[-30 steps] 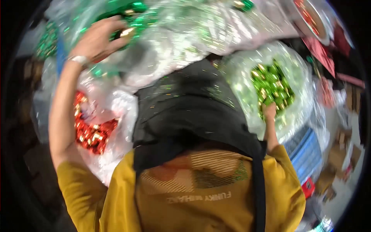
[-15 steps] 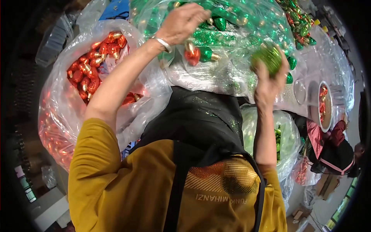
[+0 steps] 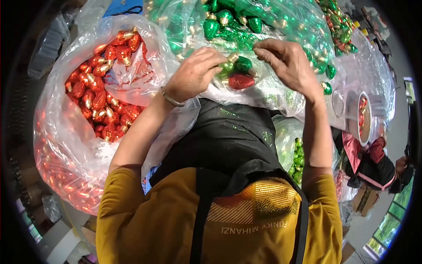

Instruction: Sorting and packaging green and red plastic bell pepper-shaped items into plastic bags.

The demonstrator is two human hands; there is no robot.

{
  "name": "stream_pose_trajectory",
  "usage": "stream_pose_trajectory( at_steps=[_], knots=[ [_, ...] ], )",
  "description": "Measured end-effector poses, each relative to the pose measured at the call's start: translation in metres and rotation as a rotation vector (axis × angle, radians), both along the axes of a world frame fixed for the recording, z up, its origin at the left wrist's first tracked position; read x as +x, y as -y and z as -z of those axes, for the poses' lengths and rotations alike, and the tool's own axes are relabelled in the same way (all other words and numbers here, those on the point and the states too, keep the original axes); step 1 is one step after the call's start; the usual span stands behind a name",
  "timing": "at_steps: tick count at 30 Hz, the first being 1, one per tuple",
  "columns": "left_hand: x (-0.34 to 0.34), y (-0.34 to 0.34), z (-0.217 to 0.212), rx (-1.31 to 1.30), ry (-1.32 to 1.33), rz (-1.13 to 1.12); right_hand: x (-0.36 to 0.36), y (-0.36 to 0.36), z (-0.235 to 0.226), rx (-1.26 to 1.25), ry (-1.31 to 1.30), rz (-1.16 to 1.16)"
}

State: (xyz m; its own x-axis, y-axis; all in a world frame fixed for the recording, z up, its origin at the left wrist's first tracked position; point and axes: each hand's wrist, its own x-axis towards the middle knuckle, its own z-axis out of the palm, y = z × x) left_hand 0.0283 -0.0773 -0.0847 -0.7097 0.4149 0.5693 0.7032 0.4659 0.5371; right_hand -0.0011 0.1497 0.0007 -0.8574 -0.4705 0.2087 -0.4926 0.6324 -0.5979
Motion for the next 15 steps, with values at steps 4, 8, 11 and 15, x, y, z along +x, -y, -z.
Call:
stream_pose_trajectory(
  at_steps=[4, 8, 11, 15],
  knots=[
    [-0.001, 0.012, -0.003, -0.005, 0.069, 0.114, -0.019, -0.001, -0.005, 0.244, 0.198, -0.262],
    [-0.009, 0.013, -0.008, -0.028, -0.001, 0.173, -0.042, 0.011, 0.006, 0.319, 0.171, -0.510],
    [-0.012, 0.011, -0.012, -0.042, -0.004, 0.205, -0.067, 0.025, 0.039, 0.468, 0.274, -0.765],
    [-0.014, 0.012, -0.010, -0.049, 0.006, 0.225, -0.071, 0.049, 0.077, 0.555, 0.442, -0.836]
  ],
)
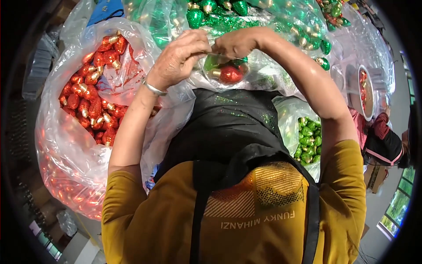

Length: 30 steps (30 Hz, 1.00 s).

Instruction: Sorting and packaging green and red plastic bell pepper-shaped items into plastic bags.

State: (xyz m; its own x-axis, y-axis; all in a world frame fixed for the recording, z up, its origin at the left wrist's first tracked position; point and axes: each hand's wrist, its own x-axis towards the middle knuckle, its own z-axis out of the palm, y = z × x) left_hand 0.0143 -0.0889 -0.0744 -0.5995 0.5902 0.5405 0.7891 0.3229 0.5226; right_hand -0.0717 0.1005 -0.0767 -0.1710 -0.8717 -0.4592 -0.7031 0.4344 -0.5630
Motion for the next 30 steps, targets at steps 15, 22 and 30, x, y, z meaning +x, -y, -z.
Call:
stream_pose_trajectory(
  at_steps=[15, 22, 30],
  knots=[
    [0.002, -0.015, -0.003, -0.070, -0.038, -0.120, 0.040, -0.049, -0.055, -0.313, -0.365, 0.406],
    [-0.031, 0.014, -0.010, -0.237, -0.105, -0.179, 0.138, -0.248, -0.040, -0.827, -0.656, 1.608],
    [-0.042, 0.016, -0.010, -0.157, -0.215, -0.391, 0.196, -0.297, 0.060, -0.384, -0.583, 1.864]
  ],
)
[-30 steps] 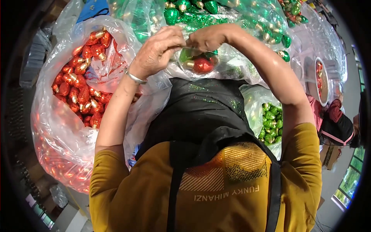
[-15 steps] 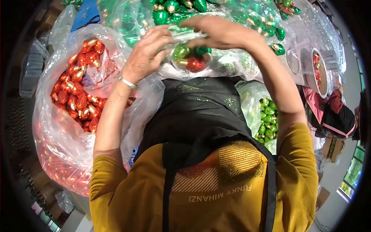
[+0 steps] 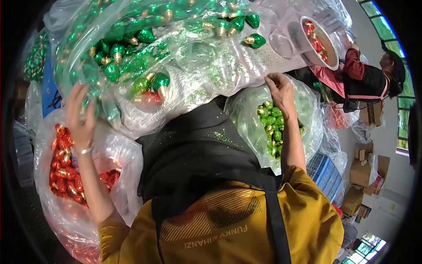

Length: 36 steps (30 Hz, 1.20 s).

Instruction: Sorting and packaging green and red plastic bell pepper-shaped items into plastic bags.

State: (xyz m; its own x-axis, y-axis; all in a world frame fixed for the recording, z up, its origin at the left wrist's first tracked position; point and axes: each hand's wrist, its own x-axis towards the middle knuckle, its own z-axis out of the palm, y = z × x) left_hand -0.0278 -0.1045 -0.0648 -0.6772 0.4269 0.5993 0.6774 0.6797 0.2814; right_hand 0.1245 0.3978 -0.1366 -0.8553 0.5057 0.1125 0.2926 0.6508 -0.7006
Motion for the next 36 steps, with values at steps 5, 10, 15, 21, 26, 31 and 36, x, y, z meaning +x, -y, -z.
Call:
stream_pose_trajectory(
  at_steps=[5, 10, 15, 21, 26, 31, 36],
  knots=[
    [0.039, 0.141, 0.036, 0.488, 0.121, -0.488, -0.093, -0.043, 0.015, 0.548, -0.232, -0.205],
    [0.122, 0.267, 0.128, 0.133, 0.326, -0.895, -0.181, -0.092, 0.062, 0.734, -0.046, -0.425],
    [0.142, 0.190, 0.111, -0.376, 0.761, -0.943, -0.151, -0.034, 0.049, 0.801, 0.261, -0.373],
    [0.147, 0.180, 0.067, -0.465, 1.029, -0.793, -0.121, 0.023, 0.029, 0.883, 0.193, -0.161],
    [0.177, 0.183, 0.098, -0.515, 0.883, -0.538, -0.132, -0.007, 0.025, 0.650, 0.241, -0.109],
    [0.161, 0.214, 0.117, -0.159, 1.094, -0.504, -0.151, -0.002, -0.009, 0.136, -0.029, -0.141],
    [0.148, 0.212, 0.144, -0.107, 1.121, -0.525, -0.210, 0.081, -0.078, 0.545, 0.063, -0.361]
  ],
)
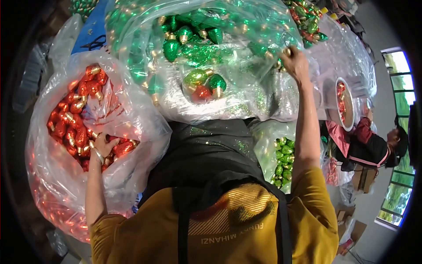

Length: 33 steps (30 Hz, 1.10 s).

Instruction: Sorting and packaging green and red plastic bell pepper-shaped items into plastic bags.

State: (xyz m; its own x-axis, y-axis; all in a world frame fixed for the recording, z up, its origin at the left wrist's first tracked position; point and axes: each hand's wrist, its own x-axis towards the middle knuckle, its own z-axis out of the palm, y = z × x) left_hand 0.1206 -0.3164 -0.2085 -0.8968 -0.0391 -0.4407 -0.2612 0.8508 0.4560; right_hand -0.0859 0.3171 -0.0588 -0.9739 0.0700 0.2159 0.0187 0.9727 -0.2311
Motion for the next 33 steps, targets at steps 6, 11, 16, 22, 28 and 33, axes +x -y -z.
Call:
stream_pose_trajectory(
  at_steps=[6, 11, 16, 22, 28, 33],
  knots=[
    [0.005, -0.031, -0.048, 0.620, -0.127, -0.307, -0.073, -0.048, 0.053, -0.108, 0.105, -0.331],
    [0.014, -0.034, -0.124, 0.309, -0.565, -0.359, -0.081, -0.057, 0.113, 0.330, -0.217, -0.466],
    [-0.052, -0.133, -0.203, 0.534, -0.798, -0.201, -0.086, -0.041, 0.107, 0.195, 0.223, -0.090],
    [-0.144, -0.247, -0.222, 0.493, -0.934, 0.400, -0.089, -0.093, 0.138, 0.261, 0.252, -0.207],
    [-0.183, -0.282, -0.184, 0.598, -0.686, 0.653, -0.077, -0.082, 0.154, 0.005, 0.010, -0.425],
    [-0.194, -0.304, -0.154, 0.349, -0.512, 0.834, -0.064, -0.069, 0.154, 0.037, 0.075, -0.375]
  ],
)
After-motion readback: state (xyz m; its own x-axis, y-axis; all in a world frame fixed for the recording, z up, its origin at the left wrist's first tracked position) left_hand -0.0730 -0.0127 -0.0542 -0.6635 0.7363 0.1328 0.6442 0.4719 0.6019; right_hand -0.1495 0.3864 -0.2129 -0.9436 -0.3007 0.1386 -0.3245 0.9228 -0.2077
